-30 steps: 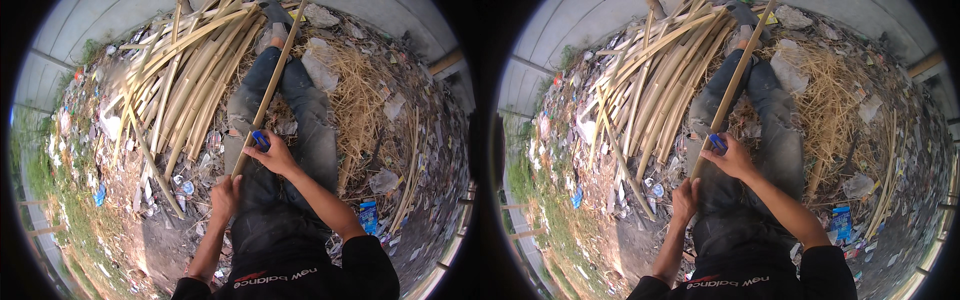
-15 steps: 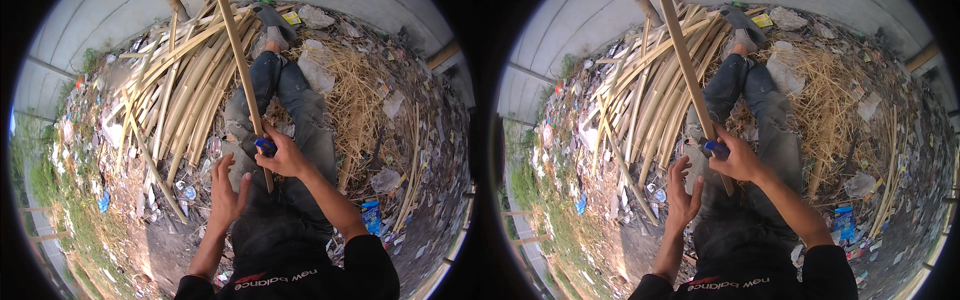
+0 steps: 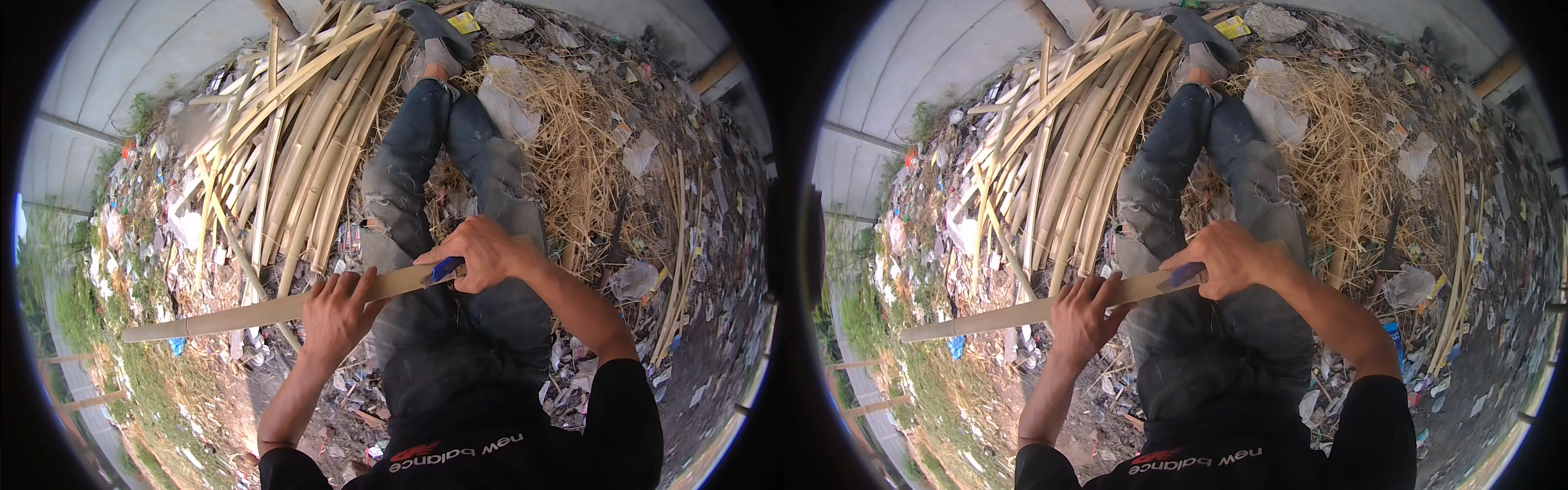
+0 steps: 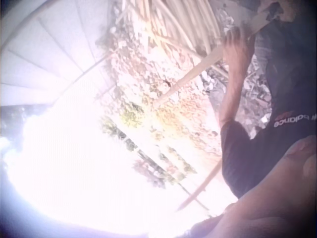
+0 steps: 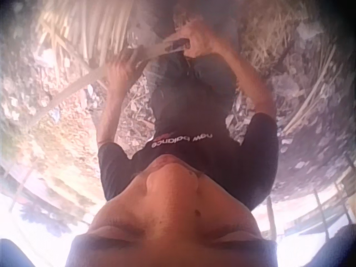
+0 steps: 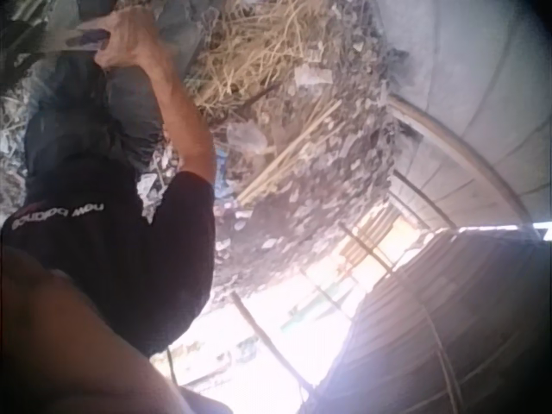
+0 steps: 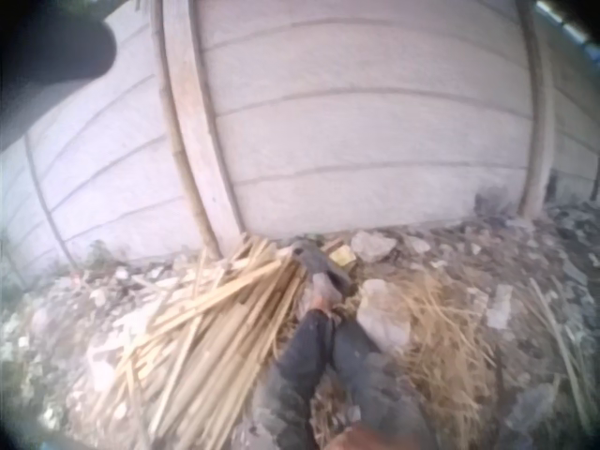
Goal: The person sits on the ground and uses a blue utility knife to shave a long bamboo strip. They hold the strip with their left hand and scrape the surface with the knife in their right hand, creating thin shavings that fall onto their lap and the surrounding debris.
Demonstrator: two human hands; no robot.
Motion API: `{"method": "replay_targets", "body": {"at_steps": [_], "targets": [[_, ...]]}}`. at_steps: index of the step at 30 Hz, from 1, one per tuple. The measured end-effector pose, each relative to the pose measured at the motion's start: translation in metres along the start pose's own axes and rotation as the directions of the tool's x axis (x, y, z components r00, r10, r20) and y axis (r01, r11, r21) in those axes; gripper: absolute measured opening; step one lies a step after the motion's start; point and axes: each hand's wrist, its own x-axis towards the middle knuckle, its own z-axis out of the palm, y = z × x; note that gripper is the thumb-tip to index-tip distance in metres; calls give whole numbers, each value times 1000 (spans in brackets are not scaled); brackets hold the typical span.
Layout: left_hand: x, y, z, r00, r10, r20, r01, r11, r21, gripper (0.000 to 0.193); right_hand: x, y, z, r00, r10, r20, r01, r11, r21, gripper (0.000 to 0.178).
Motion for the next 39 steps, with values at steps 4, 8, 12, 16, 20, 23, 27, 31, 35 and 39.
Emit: {"method": "replay_targets", "body": {"at_steps": [4, 8, 12, 16, 20, 23, 27, 31, 35, 39], "targets": [[-15, -9, 29, 971, -72, 230, 95, 992, -89, 25, -2, -1, -1, 997, 15, -76, -15, 1000, 4, 60], [-24, -15, 44, 911, -259, 321, 357, 885, -298, 29, 3, -5, -10, 773, -72, -630, -19, 991, -135, 49], [-30, -13, 51, 792, -333, 511, 600, 582, -550, 50, 9, -9, -9, 676, 259, -690, -208, 965, 158, 39], [-39, -21, 62, 738, -350, 577, 665, 523, -533, 56, 6, -8, 17, 770, 480, -421, -359, 870, 337, 48], [-46, -18, 67, 742, -407, 533, 669, 513, -538, 51, 5, 0, 47, 805, 448, -388, -384, 893, 236, 47], [-53, -15, 75, 826, -449, 340, 563, 649, -511, 44, 8, -2, 61, 847, 405, -344, -374, 914, 155, 49], [-54, -9, 77, 834, -498, 235, 551, 744, -378, 35, 15, -7, 75, 863, 429, -268, -409, 903, 128, 55], [-58, -5, 82, 820, -538, 196, 573, 766, -292, 24, 22, -18, 75, 857, 464, -223, -446, 886, 128, 60], [-66, -4, 93, 815, -539, 213, 579, 774, -255, 20, 27, -23, 74, 867, 466, -173, -460, 884, 78, 62], [-67, -3, 94, 800, -550, 240, 599, 756, -263, 19, 30, -4, 84, 888, 372, -270, -388, 922, -7, 63]]}}
